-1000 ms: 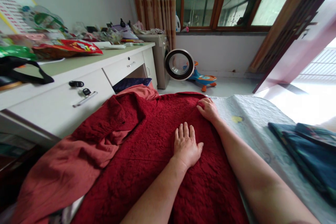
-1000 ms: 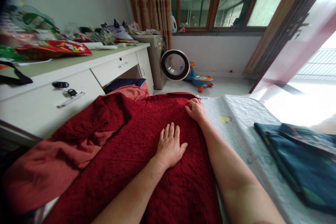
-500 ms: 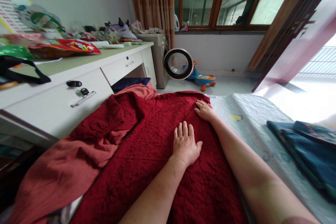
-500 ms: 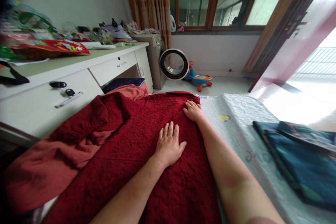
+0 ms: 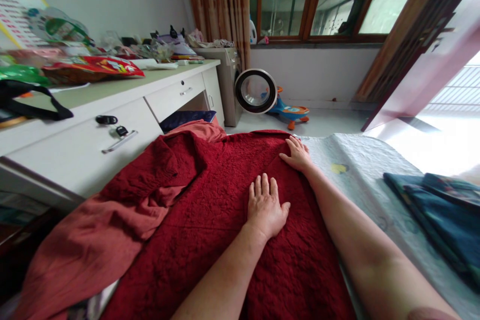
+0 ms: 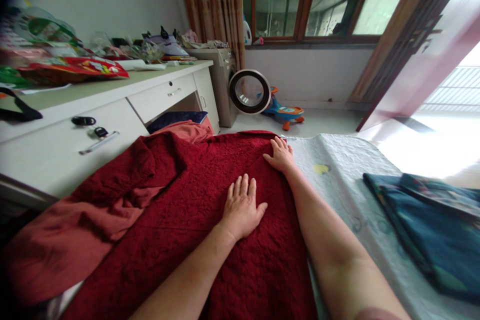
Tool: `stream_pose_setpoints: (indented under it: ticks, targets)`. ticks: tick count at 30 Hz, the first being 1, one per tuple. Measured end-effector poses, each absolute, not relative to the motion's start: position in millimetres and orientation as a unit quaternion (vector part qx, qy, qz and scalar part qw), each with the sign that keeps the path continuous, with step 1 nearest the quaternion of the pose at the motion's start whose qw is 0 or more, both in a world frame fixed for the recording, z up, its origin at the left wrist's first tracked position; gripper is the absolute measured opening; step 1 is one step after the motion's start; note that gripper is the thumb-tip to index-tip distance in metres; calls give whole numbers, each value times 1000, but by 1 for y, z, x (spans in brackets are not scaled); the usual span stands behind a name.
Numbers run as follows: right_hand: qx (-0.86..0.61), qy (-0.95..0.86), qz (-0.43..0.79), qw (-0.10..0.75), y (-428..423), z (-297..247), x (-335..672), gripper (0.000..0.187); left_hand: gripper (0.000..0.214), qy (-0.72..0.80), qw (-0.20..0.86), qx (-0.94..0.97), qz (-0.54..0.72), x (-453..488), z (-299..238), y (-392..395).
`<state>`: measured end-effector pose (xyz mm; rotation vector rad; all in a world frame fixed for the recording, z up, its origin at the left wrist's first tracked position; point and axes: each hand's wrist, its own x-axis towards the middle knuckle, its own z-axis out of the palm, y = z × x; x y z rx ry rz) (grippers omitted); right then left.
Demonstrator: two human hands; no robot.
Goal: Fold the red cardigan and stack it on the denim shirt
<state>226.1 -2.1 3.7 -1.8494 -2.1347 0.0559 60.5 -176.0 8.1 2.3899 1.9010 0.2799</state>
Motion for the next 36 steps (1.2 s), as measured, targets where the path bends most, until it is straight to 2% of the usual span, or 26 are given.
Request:
stream_pose_setpoints:
  ticks: [3, 9, 14, 21, 36]
  targets:
    - [-627, -758, 32, 175, -4, 12, 224, 71, 79, 619, 39, 779, 93, 61, 8, -176]
    - [-618, -776, 125, 35, -16, 22, 206, 112, 78, 621, 42, 777, 95, 61, 8, -177]
    - [-624, -771, 126, 8, -24, 21, 199, 123, 79, 620, 42, 777, 101, 61, 9, -177]
    - [-629, -769, 107, 27, -16, 13, 206, 113, 79, 621, 32, 777, 102, 61, 7, -176]
    - [-632, -762, 37, 138, -3, -1, 217, 61, 78, 619, 35, 779, 94, 60, 10, -177]
